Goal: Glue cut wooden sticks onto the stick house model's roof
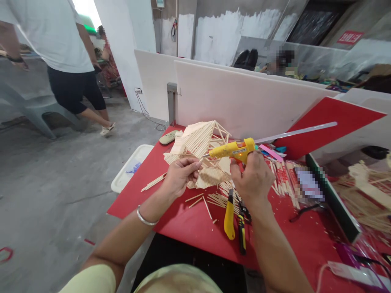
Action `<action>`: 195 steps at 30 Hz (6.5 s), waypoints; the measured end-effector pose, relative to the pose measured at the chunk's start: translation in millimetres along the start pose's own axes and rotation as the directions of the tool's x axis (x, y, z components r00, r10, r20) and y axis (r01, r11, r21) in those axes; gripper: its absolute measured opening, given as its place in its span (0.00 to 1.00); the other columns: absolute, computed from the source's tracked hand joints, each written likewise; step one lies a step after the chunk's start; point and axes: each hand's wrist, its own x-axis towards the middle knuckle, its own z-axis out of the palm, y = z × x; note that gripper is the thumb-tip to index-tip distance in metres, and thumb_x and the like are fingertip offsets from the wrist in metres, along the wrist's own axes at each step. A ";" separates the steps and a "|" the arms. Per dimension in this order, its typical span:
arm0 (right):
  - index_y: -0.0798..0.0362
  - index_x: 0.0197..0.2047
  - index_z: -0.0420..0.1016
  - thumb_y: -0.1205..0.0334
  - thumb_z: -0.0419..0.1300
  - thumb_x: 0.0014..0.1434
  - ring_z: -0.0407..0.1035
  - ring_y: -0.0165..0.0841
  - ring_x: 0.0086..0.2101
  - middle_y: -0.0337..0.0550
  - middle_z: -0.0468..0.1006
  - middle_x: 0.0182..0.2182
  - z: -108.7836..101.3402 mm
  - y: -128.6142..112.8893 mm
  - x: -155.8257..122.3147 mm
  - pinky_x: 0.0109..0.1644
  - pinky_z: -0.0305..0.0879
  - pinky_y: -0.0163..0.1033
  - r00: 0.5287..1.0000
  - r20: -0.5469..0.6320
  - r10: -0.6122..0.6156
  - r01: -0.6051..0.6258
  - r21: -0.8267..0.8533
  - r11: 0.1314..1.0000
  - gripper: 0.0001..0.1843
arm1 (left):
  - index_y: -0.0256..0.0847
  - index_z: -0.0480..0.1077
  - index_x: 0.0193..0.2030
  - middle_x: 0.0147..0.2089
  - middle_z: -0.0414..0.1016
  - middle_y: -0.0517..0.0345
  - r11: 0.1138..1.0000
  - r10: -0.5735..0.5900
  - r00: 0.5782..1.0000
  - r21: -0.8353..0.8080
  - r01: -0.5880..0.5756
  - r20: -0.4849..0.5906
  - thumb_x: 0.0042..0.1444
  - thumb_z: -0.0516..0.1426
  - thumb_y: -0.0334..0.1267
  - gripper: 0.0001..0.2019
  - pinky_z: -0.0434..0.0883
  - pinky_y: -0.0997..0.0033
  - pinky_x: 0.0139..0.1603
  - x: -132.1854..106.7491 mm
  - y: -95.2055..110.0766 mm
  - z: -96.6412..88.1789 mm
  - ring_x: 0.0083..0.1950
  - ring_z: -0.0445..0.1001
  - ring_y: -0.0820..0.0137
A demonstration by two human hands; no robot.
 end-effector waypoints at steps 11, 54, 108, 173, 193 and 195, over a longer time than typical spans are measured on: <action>0.55 0.44 0.67 0.58 0.55 0.59 0.69 0.39 0.35 0.50 0.75 0.38 1.1 -1.2 -0.1 0.35 0.60 0.40 0.999 0.003 -0.048 0.048 0.018 0.999 0.11 | 0.31 0.74 0.33 0.27 0.77 0.57 1.000 -0.010 1.000 0.001 0.010 -0.003 0.39 0.72 0.37 0.17 0.68 0.81 0.16 -0.3 0.5 -0.6 0.19 0.68 0.80; 0.56 0.43 0.68 0.55 0.54 0.60 0.66 0.38 0.32 0.50 0.74 0.35 1.1 3.4 -6.2 0.32 0.57 0.41 0.999 -0.013 0.035 -0.036 -0.034 0.999 0.13 | 0.34 0.72 0.32 0.28 0.76 0.59 0.998 0.015 1.000 -0.067 -0.015 -0.009 0.41 0.71 0.37 0.15 0.65 0.82 0.17 5.0 -10.7 10.5 0.20 0.68 0.81; 0.56 0.43 0.69 0.55 0.53 0.61 0.66 0.38 0.33 0.48 0.73 0.33 4.3 2.6 -7.7 0.32 0.55 0.40 0.996 0.031 0.089 -0.088 -0.034 0.996 0.13 | 0.35 0.69 0.32 0.29 0.78 0.56 0.997 0.027 0.999 -0.077 -0.025 0.027 0.43 0.69 0.35 0.14 0.65 0.83 0.17 9.6 -10.0 7.6 0.22 0.70 0.79; 0.47 0.35 0.57 0.49 0.55 0.58 0.64 0.38 0.30 0.40 0.67 0.29 -66.6 91.6 -134.9 0.32 0.55 0.40 0.734 0.443 0.515 -0.614 0.109 0.782 0.13 | 0.37 0.74 0.34 0.25 0.74 0.60 0.984 0.099 0.994 0.150 -0.092 -0.037 0.50 0.67 0.45 0.14 0.65 0.79 0.20 -91.7 -84.6 30.5 0.21 0.69 0.78; 0.56 0.58 0.64 0.47 0.41 0.65 0.75 0.49 0.34 0.59 0.80 0.39 -70.1 171.2 -222.9 0.29 0.58 0.44 0.374 0.660 0.651 -0.616 -0.348 0.706 0.28 | 0.36 0.75 0.29 0.24 0.74 0.58 0.942 0.005 0.999 0.336 -0.017 0.036 0.48 0.68 0.49 0.17 0.64 0.80 0.20 -103.0 -155.2 75.0 0.20 0.69 0.78; 0.58 0.59 0.64 0.47 0.40 0.65 0.76 0.51 0.37 0.61 0.80 0.39 -64.6 174.7 -226.6 0.31 0.61 0.45 0.338 0.692 0.638 -0.606 -0.358 0.710 0.29 | 0.36 0.75 0.31 0.24 0.74 0.59 0.942 0.021 0.999 0.334 -0.032 0.036 0.49 0.67 0.49 0.16 0.65 0.79 0.20 -102.8 -152.7 71.4 0.20 0.69 0.78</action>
